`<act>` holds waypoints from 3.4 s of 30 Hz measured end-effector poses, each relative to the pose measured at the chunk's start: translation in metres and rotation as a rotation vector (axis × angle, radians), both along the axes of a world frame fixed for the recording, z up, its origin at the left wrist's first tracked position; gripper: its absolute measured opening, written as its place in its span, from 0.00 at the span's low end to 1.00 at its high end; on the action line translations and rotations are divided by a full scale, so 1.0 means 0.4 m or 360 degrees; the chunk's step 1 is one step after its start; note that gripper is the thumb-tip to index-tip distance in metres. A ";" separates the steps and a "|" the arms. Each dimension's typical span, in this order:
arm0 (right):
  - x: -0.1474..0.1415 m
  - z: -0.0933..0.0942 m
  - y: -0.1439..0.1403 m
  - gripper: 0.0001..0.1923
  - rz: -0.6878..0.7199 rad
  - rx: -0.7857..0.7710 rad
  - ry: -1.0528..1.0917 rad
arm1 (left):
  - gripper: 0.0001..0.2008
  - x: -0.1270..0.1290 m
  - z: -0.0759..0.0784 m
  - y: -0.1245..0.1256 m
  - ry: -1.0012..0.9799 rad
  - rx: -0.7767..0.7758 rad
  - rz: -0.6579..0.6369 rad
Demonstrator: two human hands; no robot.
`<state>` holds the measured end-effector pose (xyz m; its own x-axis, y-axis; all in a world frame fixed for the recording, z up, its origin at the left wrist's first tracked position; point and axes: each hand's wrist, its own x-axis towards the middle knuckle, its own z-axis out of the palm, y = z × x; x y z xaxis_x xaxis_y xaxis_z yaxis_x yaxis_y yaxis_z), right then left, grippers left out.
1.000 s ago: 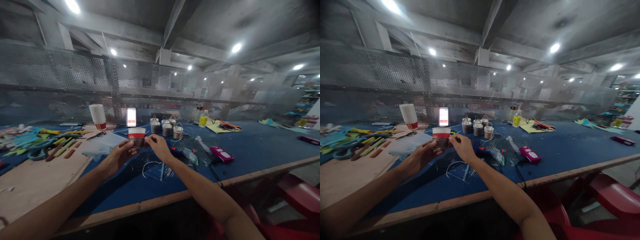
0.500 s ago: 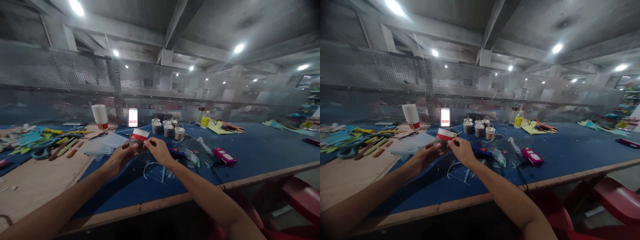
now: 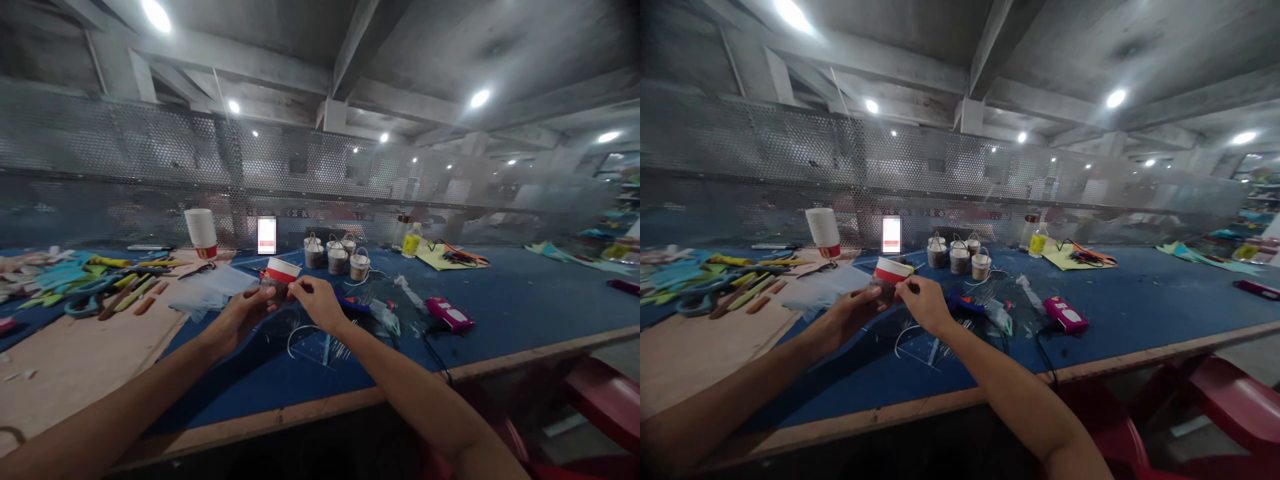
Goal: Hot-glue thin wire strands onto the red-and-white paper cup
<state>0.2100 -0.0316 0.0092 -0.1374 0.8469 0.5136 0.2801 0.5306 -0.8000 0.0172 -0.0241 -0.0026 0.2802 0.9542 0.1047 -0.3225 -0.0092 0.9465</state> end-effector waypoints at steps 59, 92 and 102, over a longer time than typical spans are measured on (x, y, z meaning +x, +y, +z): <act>0.233 0.012 -0.023 0.17 -0.0503 -0.0039 -0.1691 | 0.08 -0.066 0.036 0.045 -0.0656 -0.0404 0.0117; 0.293 0.000 -0.025 0.25 -0.0899 -0.0082 -0.1322 | 0.07 -0.073 0.039 0.036 -0.0546 -0.0440 0.0061; 0.243 0.042 -0.014 0.24 -0.0329 -0.0117 0.0007 | 0.10 -0.051 0.041 0.024 -0.0509 -0.0346 0.0012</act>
